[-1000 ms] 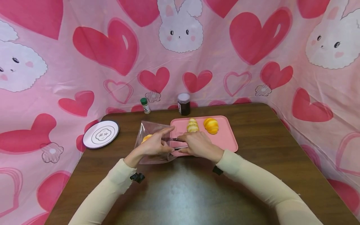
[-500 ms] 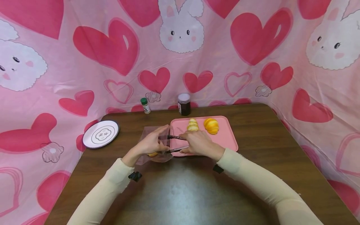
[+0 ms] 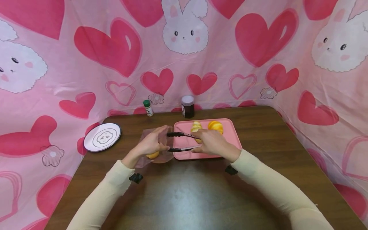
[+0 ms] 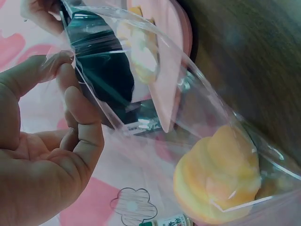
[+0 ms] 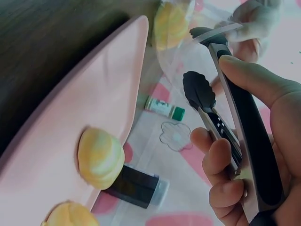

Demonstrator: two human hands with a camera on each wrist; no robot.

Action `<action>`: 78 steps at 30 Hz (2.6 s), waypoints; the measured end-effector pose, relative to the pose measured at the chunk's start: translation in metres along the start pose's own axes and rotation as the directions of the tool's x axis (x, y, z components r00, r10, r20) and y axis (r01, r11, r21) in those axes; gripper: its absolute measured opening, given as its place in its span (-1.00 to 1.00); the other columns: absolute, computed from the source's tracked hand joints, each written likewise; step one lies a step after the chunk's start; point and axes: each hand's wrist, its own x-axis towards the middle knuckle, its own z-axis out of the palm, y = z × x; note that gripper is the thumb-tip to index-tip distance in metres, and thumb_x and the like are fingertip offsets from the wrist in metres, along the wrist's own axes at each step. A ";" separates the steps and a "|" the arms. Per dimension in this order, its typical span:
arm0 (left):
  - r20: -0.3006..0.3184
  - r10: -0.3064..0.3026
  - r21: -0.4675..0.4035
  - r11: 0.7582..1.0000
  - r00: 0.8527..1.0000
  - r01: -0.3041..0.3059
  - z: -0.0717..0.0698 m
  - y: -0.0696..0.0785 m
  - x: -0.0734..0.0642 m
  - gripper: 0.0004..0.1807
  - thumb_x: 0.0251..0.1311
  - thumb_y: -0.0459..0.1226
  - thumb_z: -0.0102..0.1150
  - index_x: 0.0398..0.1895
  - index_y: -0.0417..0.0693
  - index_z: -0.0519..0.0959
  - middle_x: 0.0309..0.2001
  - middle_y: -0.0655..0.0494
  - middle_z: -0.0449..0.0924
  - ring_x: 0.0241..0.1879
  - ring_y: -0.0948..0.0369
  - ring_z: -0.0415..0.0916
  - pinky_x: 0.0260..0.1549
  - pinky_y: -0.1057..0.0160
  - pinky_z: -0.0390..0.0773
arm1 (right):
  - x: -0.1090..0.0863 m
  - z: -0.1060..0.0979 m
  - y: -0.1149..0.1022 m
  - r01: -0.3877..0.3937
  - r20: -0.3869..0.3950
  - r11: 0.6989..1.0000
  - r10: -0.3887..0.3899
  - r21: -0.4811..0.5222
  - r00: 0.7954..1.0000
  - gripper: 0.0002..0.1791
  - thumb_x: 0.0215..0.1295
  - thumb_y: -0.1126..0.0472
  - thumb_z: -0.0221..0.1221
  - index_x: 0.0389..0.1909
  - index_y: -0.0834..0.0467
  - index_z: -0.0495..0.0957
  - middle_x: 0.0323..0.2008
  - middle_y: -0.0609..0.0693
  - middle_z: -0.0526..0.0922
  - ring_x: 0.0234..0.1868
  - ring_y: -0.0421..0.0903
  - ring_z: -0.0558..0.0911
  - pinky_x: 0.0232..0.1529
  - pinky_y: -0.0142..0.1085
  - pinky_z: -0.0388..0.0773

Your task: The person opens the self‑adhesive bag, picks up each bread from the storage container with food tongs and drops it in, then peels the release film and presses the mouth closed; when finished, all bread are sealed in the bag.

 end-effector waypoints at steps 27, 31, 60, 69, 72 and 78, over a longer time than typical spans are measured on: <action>0.019 -0.057 -0.017 0.998 0.998 0.057 -0.012 -0.007 -0.001 0.05 0.03 -0.21 0.45 0.58 0.07 0.08 0.60 -0.09 -0.02 0.32 -0.13 0.40 0.29 -0.20 0.42 | -0.036 -0.032 0.043 -0.164 -0.016 0.984 0.166 0.073 0.986 -0.17 -0.02 -0.26 0.45 0.27 0.04 0.55 0.14 0.04 0.68 0.01 0.03 0.66 0.03 0.13 0.60; 0.029 -0.079 -0.023 0.997 0.996 0.080 -0.013 -0.007 -0.001 0.07 0.01 -0.22 0.46 0.58 0.05 0.06 0.59 -0.09 0.01 0.50 -0.17 0.12 0.36 -0.28 0.27 | -0.042 -0.030 0.050 -0.204 -0.015 0.978 0.205 0.051 0.979 -0.16 -0.04 -0.30 0.45 0.28 -0.02 0.55 0.04 0.03 0.71 -0.22 -0.02 0.60 -0.19 -0.03 0.59; 0.033 -0.070 0.008 0.998 0.997 0.069 -0.008 -0.010 0.001 0.05 0.02 -0.27 0.46 0.57 -0.08 0.08 0.58 -0.17 0.01 0.50 -0.16 0.15 0.39 -0.17 0.29 | -0.058 -0.006 0.068 -0.385 0.074 0.923 0.385 -0.001 0.920 -0.30 0.01 -0.31 0.38 0.02 0.13 0.66 -0.62 -0.05 0.38 -0.54 -0.03 0.41 -0.59 -0.23 0.30; 0.017 -0.080 0.022 0.997 0.997 0.079 -0.009 -0.008 0.001 0.05 0.03 -0.25 0.45 0.58 -0.05 0.07 0.58 -0.14 0.02 0.51 -0.15 0.13 0.41 -0.20 0.24 | -0.056 0.005 0.067 -0.380 0.035 0.924 0.381 -0.028 0.924 -0.38 0.02 -0.32 0.36 -0.17 0.13 0.65 -0.59 -0.05 0.47 -0.54 0.00 0.49 -0.59 -0.18 0.40; 0.020 -0.077 0.017 0.997 0.997 0.077 -0.009 -0.008 0.001 0.05 0.04 -0.26 0.45 0.58 -0.06 0.07 0.59 -0.14 0.00 0.50 -0.16 0.13 0.40 -0.20 0.25 | -0.058 0.005 0.068 -0.389 0.030 0.920 0.390 -0.046 0.920 -0.41 0.04 -0.31 0.36 -0.19 0.13 0.64 -0.60 -0.04 0.45 -0.55 0.01 0.48 -0.60 -0.19 0.37; 0.026 -0.071 0.009 0.997 0.997 0.071 -0.010 -0.008 0.001 0.04 0.05 -0.26 0.44 0.58 -0.05 0.06 0.59 -0.14 -0.01 0.50 -0.15 0.15 0.37 -0.17 0.31 | -0.062 0.004 0.071 -0.385 0.026 0.921 0.387 -0.058 0.922 -0.44 0.11 -0.24 0.36 -0.12 0.15 0.65 -0.63 -0.03 0.37 -0.57 0.00 0.44 -0.62 -0.23 0.31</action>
